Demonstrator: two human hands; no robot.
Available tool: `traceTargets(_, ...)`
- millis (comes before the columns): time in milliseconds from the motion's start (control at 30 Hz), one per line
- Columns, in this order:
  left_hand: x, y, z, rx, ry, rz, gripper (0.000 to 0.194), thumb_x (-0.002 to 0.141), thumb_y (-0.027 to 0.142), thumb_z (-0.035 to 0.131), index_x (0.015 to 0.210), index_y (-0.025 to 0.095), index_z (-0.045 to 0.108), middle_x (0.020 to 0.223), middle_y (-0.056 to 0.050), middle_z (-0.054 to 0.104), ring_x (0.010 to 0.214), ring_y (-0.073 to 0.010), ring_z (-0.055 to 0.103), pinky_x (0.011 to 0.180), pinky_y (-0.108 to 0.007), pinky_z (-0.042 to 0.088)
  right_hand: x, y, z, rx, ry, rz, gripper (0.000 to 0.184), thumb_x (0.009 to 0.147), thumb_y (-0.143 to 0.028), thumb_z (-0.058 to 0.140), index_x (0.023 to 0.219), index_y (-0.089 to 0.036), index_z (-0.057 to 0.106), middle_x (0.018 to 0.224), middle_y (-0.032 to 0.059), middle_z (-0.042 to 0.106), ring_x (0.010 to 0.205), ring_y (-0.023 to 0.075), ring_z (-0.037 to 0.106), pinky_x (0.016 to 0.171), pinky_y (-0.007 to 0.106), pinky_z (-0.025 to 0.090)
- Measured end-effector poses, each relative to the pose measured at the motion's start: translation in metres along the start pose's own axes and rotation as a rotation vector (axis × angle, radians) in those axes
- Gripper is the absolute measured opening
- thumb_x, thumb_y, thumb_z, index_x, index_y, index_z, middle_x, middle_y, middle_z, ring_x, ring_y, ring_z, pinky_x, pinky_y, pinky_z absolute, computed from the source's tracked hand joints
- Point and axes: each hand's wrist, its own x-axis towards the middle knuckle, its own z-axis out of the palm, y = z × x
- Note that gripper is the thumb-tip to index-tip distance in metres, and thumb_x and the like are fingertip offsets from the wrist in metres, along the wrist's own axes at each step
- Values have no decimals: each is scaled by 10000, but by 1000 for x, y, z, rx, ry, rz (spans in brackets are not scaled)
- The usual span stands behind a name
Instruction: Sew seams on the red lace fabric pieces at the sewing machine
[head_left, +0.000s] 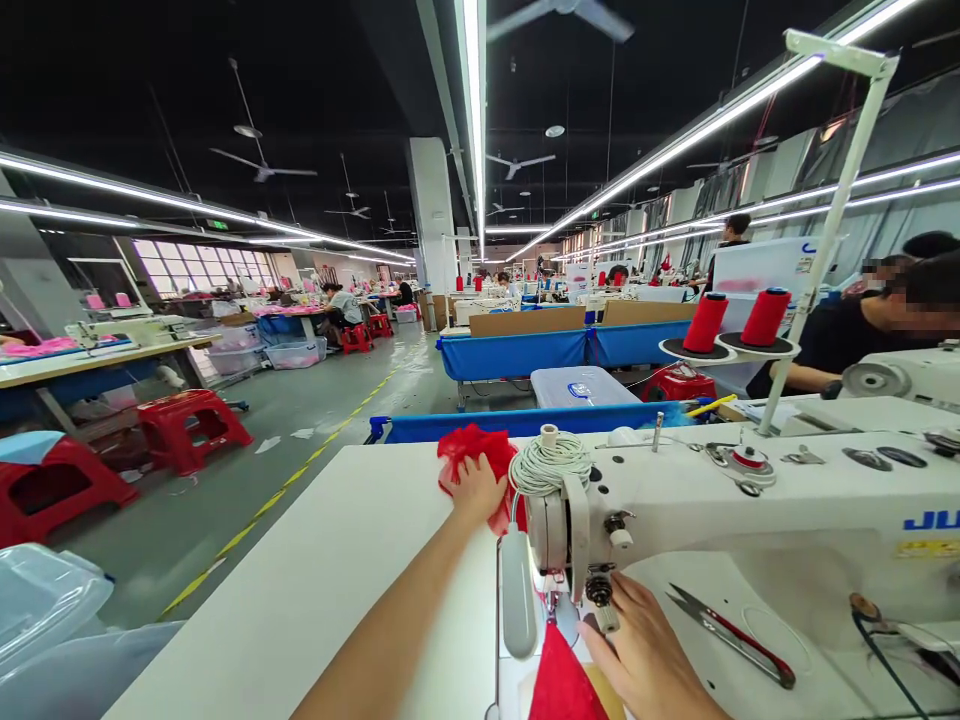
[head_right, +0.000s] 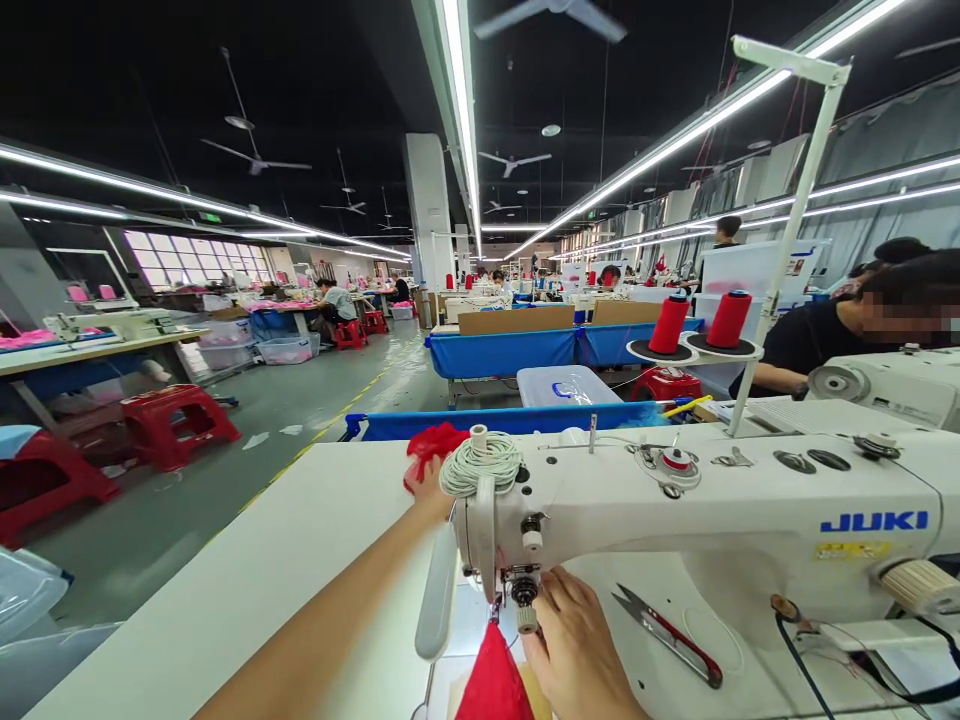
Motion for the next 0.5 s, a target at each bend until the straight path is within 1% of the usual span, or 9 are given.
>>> traceTargets(67,4,-8,2,-11,90,-22,351,938,350,582,1235,166,544,1243,-98,558,1054,-235,590,879,-445,521,2,-1,-5,19,-3,-4,317,827,-122,387,993,-244,628,971,78,714,910,240,658,792,392,540)
traceTargets(100,5,-12,4,-23,133,-12,345,941,349,577,1234,171,547,1249,-98,555,1058,-234,588,884,-444,518,4,-2,-9,21,-12,-10,302,834,-124,386,965,-247,628,938,73,714,881,236,660,771,382,542)
traceTargets(133,6,-16,6,-37,151,14,338,943,349,573,1232,175,549,1251,-97,555,1058,-232,588,885,-441,518,5,-3,-12,17,-26,-19,280,846,-130,392,932,-250,629,902,67,712,853,233,661,751,373,543)
traceTargets(167,7,-20,9,-51,150,46,329,945,348,570,1226,177,553,1246,-96,558,1051,-227,590,882,-436,520,6,-3,-16,9,-45,-30,256,859,-140,401,894,-254,627,865,60,708,825,230,660,731,364,543)
traceTargets(233,8,-26,17,-74,102,115,318,946,347,570,1211,173,560,1220,-93,572,1024,-218,600,863,-422,529,7,-3,-22,-18,-78,-48,224,892,-183,417,844,-260,621,833,52,701,789,229,658,700,351,541)
traceTargets(300,8,-28,25,-81,54,158,302,949,346,564,1202,181,568,1223,-92,572,1023,-213,599,868,-417,528,7,-2,-25,-53,-91,-65,217,920,-241,416,839,-265,615,820,60,698,762,237,654,661,343,538)
traceTargets(333,8,-30,29,-80,42,166,323,943,346,575,1213,170,559,1225,-94,569,1034,-222,598,869,-429,526,6,-1,-25,-68,-94,-73,220,930,-262,410,840,-269,611,801,63,695,745,241,650,640,339,536)
traceTargets(433,3,-36,36,-66,38,118,335,941,347,578,1225,171,552,1238,-96,563,1047,-228,593,878,-438,522,2,1,-24,-97,-107,-86,217,941,-287,405,871,-289,610,759,57,689,721,257,643,605,345,528)
traceTargets(500,-5,-46,34,-53,56,58,352,936,347,585,1235,166,545,1245,-99,558,1062,-237,589,885,-450,517,-1,2,-22,-103,-109,-60,211,939,-292,416,865,-302,613,790,54,702,755,270,653,627,359,533)
